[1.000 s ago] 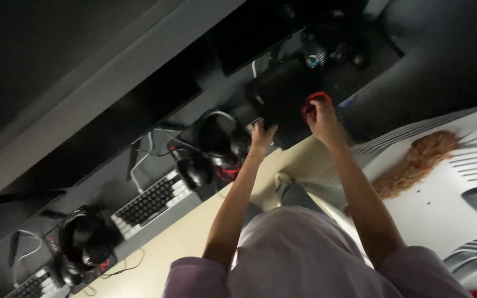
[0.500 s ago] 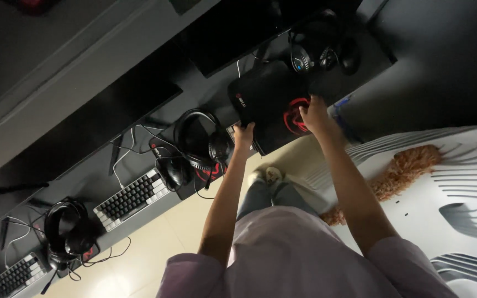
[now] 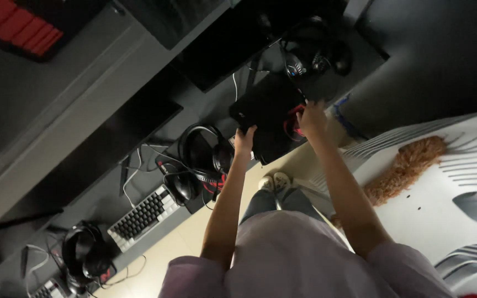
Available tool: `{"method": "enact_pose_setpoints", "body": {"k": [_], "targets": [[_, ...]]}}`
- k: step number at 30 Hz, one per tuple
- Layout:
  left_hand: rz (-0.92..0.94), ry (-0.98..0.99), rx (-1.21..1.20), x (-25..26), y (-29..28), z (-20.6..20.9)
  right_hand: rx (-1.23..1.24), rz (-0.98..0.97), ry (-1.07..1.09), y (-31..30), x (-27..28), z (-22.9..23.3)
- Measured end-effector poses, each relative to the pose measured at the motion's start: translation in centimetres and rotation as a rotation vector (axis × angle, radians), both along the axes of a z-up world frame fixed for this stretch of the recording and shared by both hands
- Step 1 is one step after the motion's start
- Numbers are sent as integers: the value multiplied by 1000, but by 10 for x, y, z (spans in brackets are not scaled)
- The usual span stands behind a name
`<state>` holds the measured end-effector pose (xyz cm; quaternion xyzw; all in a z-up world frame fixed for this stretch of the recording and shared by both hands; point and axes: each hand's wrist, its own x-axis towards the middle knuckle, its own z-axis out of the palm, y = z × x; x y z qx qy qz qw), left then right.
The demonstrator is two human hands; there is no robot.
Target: The person organizes a desk by moving a keyboard, mouse, mousepad, and headphones. They repeatedly pick up and reposition these items, sometimes placing them on a nearby chair before returning them to the desk.
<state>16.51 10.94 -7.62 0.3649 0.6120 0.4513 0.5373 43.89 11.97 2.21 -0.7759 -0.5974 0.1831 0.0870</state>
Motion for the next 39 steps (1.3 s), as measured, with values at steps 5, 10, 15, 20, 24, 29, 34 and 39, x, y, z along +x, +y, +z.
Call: {"method": "enact_pose_setpoints", "body": {"k": [5, 10, 15, 20, 24, 29, 34, 39], "targets": [[5, -397, 15, 2, -14, 125, 248, 83, -174, -24, 11, 4], [-95, -591, 34, -8, -30, 181, 128, -39, 294, -62, 11, 51], [-231, -739, 10, 5, -59, 261, -5, -426, 1267, -127, 25, 63], [-392, -584, -49, 38, -80, 242, -45, -766, 1749, -210, 39, 41], [-656, -651, -192, 81, -101, 236, 204, -902, 1655, -281, 55, 39], [-880, -545, -352, 163, -137, 235, 457, -981, 1478, -379, 92, 41], [-1077, -463, -312, 255, -185, 169, 700, -1035, 1288, -459, 129, 89], [-1298, -462, -348, 331, -227, 172, 942, -986, 1049, -519, 169, 87]]}}
